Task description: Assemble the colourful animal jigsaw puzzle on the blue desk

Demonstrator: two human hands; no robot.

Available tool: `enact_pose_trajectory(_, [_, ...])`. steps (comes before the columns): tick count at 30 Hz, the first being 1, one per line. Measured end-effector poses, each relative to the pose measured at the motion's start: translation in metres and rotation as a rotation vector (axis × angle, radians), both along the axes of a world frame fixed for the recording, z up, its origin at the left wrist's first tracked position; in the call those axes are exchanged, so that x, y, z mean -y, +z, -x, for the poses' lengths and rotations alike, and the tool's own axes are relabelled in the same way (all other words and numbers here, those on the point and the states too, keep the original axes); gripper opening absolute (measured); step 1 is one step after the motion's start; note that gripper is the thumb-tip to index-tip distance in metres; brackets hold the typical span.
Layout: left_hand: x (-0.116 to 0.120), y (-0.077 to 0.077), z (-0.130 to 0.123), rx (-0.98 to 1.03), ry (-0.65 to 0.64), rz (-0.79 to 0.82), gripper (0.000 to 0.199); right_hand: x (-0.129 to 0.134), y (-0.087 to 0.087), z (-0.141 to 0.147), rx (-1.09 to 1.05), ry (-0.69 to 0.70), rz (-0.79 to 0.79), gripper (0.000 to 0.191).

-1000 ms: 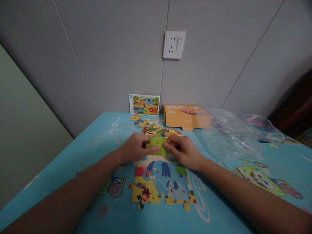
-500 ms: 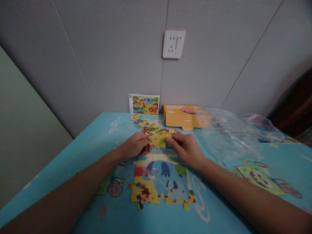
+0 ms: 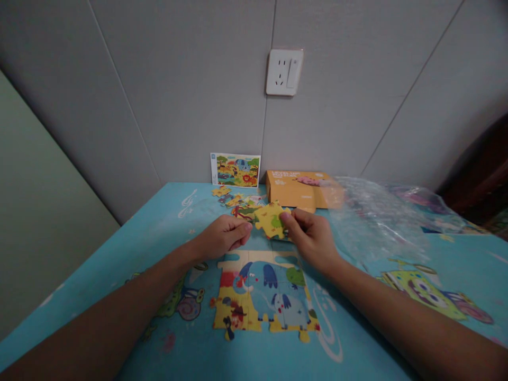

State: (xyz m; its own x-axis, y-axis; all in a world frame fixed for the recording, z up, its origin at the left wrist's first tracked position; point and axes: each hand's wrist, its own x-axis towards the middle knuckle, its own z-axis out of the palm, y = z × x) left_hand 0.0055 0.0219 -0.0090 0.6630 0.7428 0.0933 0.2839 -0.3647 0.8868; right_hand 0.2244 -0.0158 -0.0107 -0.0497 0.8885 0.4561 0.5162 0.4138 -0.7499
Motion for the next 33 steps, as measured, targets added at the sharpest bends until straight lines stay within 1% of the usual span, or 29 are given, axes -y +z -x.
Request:
enact_pose_trajectory(9, [0.002, 0.003, -0.002, -0.053, 0.002, -0.073, 0.048, 0.004, 0.002, 0.002, -0.026, 0.025, -0.019, 0.046])
enact_pose_trajectory(20, [0.002, 0.005, -0.002, -0.058, 0.008, -0.173, 0.044, 0.002, -0.002, 0.003, -0.081, 0.065, 0.048, 0.044])
enact_pose_trajectory(22, [0.001, 0.003, -0.003, -0.063, 0.056, -0.183, 0.044, 0.002, -0.001, 0.005, -0.081, 0.061, 0.055, 0.045])
enact_pose_trajectory(24, [-0.002, 0.001, -0.003, -0.074, 0.143, -0.208, 0.045, 0.001, -0.001, 0.004, -0.097, 0.016, 0.057, 0.045])
enact_pose_trajectory(27, [-0.009, -0.002, 0.002, -0.159, 0.350, -0.301, 0.041, -0.008, -0.003, -0.004, -0.125, -0.131, 0.041, 0.045])
enact_pose_trajectory(29, [-0.016, -0.004, 0.007, -0.277, 0.495, -0.370, 0.034, -0.017, -0.006, -0.012, -0.107, -0.236, 0.023, 0.045])
enact_pose_trajectory(30, [-0.019, -0.005, 0.010, -0.331, 0.542, -0.415, 0.029, -0.022, -0.008, -0.017, -0.089, -0.278, 0.015, 0.044])
enact_pose_trajectory(32, [-0.024, -0.008, 0.014, -0.404, 0.569, -0.529, 0.021, -0.031, -0.012, -0.025, -0.075, -0.329, 0.017, 0.040])
enact_pose_trajectory(33, [-0.026, -0.009, 0.016, -0.427, 0.556, -0.587, 0.025, -0.035, -0.014, -0.027, -0.080, -0.334, 0.028, 0.037])
